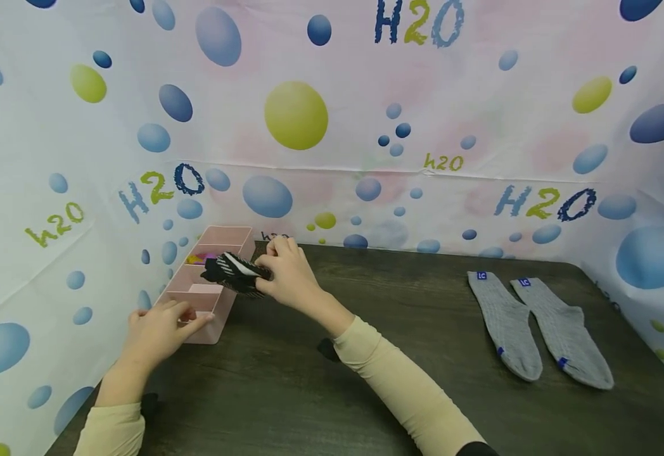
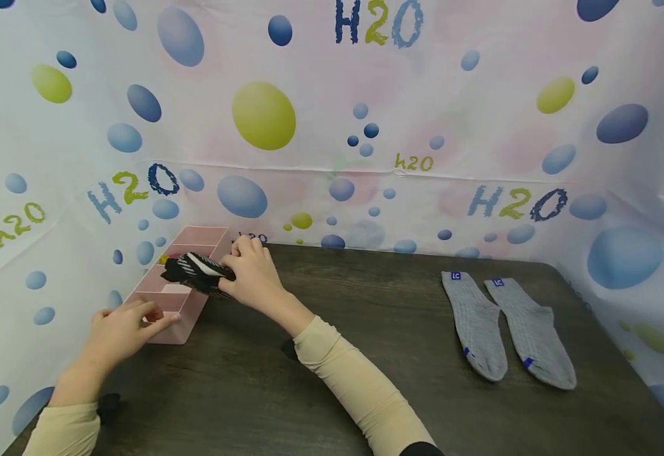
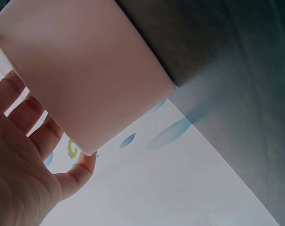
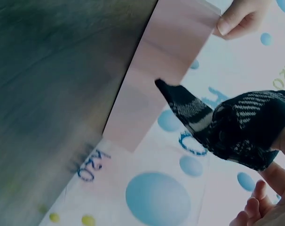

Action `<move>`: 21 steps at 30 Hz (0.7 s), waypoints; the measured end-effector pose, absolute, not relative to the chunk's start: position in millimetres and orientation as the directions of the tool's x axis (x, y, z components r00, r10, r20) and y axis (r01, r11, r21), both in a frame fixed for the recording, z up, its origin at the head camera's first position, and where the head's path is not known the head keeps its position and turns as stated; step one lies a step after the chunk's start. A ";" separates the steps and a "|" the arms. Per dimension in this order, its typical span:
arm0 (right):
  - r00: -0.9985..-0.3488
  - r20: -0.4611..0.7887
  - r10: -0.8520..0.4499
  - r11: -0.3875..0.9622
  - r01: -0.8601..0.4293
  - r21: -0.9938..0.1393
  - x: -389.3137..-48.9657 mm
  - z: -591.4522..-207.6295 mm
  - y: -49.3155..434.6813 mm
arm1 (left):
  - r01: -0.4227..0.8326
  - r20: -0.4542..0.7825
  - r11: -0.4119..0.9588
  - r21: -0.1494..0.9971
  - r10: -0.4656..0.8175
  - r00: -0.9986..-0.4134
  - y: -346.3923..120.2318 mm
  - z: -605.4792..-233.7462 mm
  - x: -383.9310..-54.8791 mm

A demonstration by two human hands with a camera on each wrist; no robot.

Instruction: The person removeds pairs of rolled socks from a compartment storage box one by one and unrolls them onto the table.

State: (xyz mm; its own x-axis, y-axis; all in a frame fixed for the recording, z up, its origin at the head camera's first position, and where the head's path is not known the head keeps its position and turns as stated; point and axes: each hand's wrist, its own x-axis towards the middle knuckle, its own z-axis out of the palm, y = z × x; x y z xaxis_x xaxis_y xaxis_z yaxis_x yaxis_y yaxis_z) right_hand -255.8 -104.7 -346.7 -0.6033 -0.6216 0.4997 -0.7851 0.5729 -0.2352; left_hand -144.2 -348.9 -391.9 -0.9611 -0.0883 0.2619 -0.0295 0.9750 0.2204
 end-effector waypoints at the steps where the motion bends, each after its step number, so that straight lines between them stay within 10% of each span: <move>1: -0.606 0.497 -0.621 0.572 -0.784 -0.242 -255.8 -346.3 -98.9 | -0.026 0.263 0.974 0.224 -0.086 -0.961 -349.0 -391.9 -144.1; 21: -0.572 0.289 -0.768 0.415 -0.788 -0.456 -250.2 -334.7 19.0 | -0.027 0.228 0.973 0.231 -0.081 -0.970 -349.7 -391.1 -144.6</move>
